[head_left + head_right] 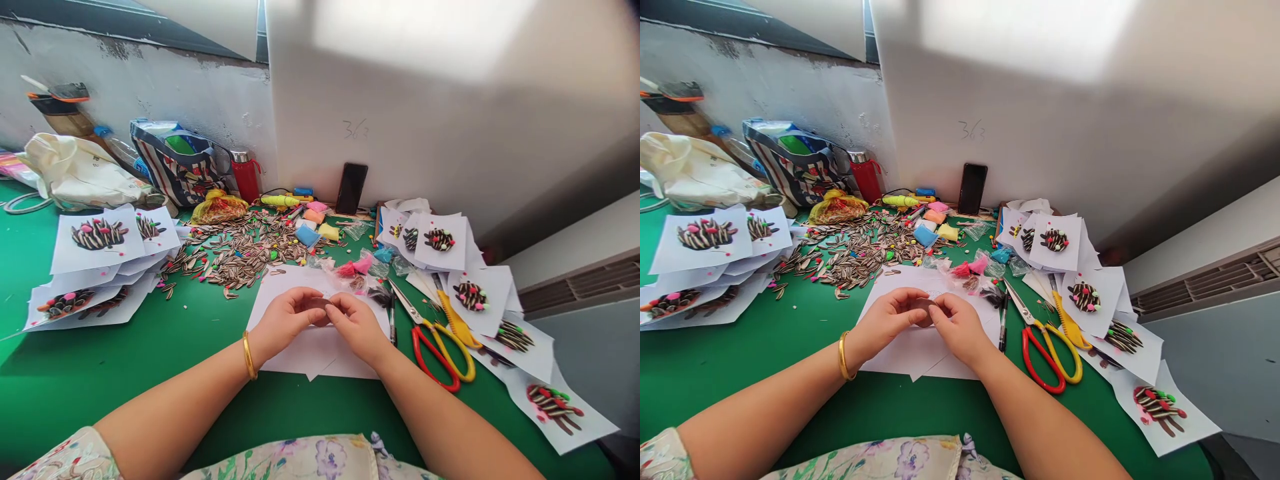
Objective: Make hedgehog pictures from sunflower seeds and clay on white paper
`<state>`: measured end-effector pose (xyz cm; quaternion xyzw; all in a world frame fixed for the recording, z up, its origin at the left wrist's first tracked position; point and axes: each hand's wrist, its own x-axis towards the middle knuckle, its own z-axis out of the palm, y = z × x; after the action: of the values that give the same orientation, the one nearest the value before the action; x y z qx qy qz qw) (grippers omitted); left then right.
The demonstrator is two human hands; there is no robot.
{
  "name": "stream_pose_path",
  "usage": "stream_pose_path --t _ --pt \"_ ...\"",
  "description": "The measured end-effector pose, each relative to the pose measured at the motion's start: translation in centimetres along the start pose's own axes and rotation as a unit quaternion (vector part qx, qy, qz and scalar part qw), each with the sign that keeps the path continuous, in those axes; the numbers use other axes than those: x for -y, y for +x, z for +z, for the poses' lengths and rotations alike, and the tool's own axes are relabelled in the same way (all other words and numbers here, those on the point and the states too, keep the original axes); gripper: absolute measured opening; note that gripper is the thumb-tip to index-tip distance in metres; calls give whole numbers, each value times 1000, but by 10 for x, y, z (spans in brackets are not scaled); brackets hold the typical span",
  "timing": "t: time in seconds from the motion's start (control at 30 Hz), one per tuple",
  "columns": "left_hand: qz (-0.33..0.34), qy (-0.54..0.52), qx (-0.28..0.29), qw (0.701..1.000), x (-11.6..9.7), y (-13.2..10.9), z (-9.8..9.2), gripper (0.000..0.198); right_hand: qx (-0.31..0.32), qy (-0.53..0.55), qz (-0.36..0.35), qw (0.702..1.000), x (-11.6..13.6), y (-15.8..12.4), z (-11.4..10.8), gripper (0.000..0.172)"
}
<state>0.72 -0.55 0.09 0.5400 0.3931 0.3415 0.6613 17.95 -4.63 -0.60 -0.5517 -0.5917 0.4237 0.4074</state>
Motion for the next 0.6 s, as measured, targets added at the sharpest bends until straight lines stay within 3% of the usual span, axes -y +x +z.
stream_pose_path --t 0.13,0.27,0.6 --pt "-21 14 -1 1000 1 0 0 34 1 14 -5 1000 0 -1 0 17" --pt "2 39 -30 999 1 0 -2 30 5 5 -6 1000 2 -1 1 16" --pt "12 28 -19 999 -1 -1 -1 27 25 -10 -4 1000 4 -4 1 15"
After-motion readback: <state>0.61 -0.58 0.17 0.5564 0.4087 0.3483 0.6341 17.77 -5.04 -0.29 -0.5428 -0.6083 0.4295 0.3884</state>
